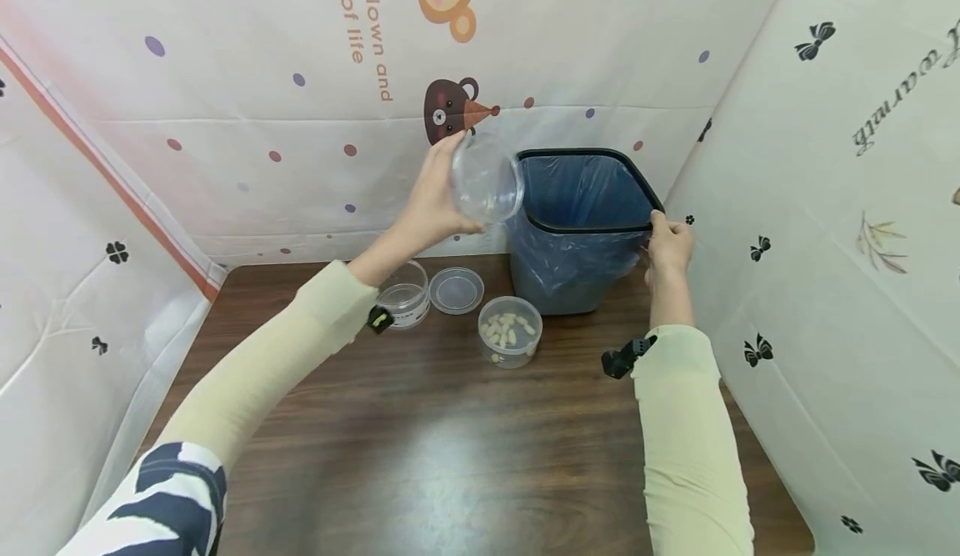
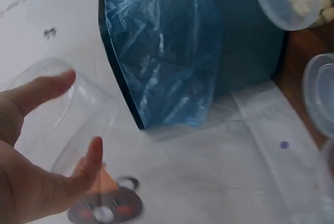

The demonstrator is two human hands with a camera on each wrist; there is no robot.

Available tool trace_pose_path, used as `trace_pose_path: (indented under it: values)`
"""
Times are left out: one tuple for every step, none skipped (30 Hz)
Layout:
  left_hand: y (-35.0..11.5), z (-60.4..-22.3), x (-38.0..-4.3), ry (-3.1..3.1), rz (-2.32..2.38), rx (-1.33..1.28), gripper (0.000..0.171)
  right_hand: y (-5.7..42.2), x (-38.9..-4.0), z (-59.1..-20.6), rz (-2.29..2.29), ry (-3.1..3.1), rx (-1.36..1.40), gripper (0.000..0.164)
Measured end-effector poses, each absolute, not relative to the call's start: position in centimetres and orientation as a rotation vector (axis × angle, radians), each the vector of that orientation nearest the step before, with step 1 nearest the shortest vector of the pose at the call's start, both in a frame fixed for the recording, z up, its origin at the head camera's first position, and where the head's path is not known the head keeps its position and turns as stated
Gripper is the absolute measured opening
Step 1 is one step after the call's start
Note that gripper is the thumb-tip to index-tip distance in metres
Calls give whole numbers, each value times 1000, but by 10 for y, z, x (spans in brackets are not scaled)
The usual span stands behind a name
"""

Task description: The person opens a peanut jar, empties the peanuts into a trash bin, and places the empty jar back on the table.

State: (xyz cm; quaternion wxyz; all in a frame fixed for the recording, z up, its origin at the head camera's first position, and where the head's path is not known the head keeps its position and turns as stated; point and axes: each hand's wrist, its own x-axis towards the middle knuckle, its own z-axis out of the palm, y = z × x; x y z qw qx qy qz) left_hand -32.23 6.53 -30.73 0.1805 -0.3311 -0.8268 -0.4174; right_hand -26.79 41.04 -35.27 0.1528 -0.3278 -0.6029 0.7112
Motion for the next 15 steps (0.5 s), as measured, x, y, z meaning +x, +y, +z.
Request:
trace_pose_path:
  values:
    - [56, -314, -319, -2333, -1206, -908, 131, 411, -268, -353, 2034, -1735, -940, 26]
    - [46, -323, -315, -2342, -1213, -878, 132, 411, -267, -353, 2023, -1746, -946, 27]
    - [37, -332, -311, -2344, -1225, -844, 133, 411, -267, -353, 2012, -1758, -953, 27]
    - [28, -341, -306, -2353, -1238, -802, 133, 411, -266, -352, 2006, -1759, -956, 26]
    - [18, -351, -300, -2371, -1250, -753, 134, 411, -266, -352, 2005, -1755, -957, 26]
    - [8, -361, -294, -2385, -1269, -711, 135, 411, -266, -352, 2004, -1754, -953, 26]
    - [-1, -370, -288, -2400, -1302, -662, 136, 411, -266, -352, 2007, -1754, -950, 26]
    - [-11, -379, -281, -2406, -1333, -621, 135, 411, -267, -352, 2003, -1763, -951, 26]
    - [-20, -387, -275, -2410, -1365, -580, 135, 410, -267, -352, 2006, -1764, -947, 26]
    - [-28, -394, -268, -2418, -1395, -538, 135, 410, -267, -352, 2005, -1768, -945, 27]
    - [-36, -401, -261, -2428, -1417, -496, 135, 410, -268, -352, 2004, -1770, -945, 27]
    - [-44, -408, -254, -2437, -1430, -462, 134, 410, -269, -353, 2007, -1769, -945, 27]
    - [-51, -415, -247, -2450, -1443, -427, 133, 409, -269, -353, 2010, -1765, -948, 27]
    - [-57, -422, -240, -2459, -1446, -404, 133, 408, -270, -354, 2013, -1761, -956, 27]
    - [-63, -429, -233, -2481, -1445, -368, 133, 407, -270, -354, 2027, -1743, -960, 27]
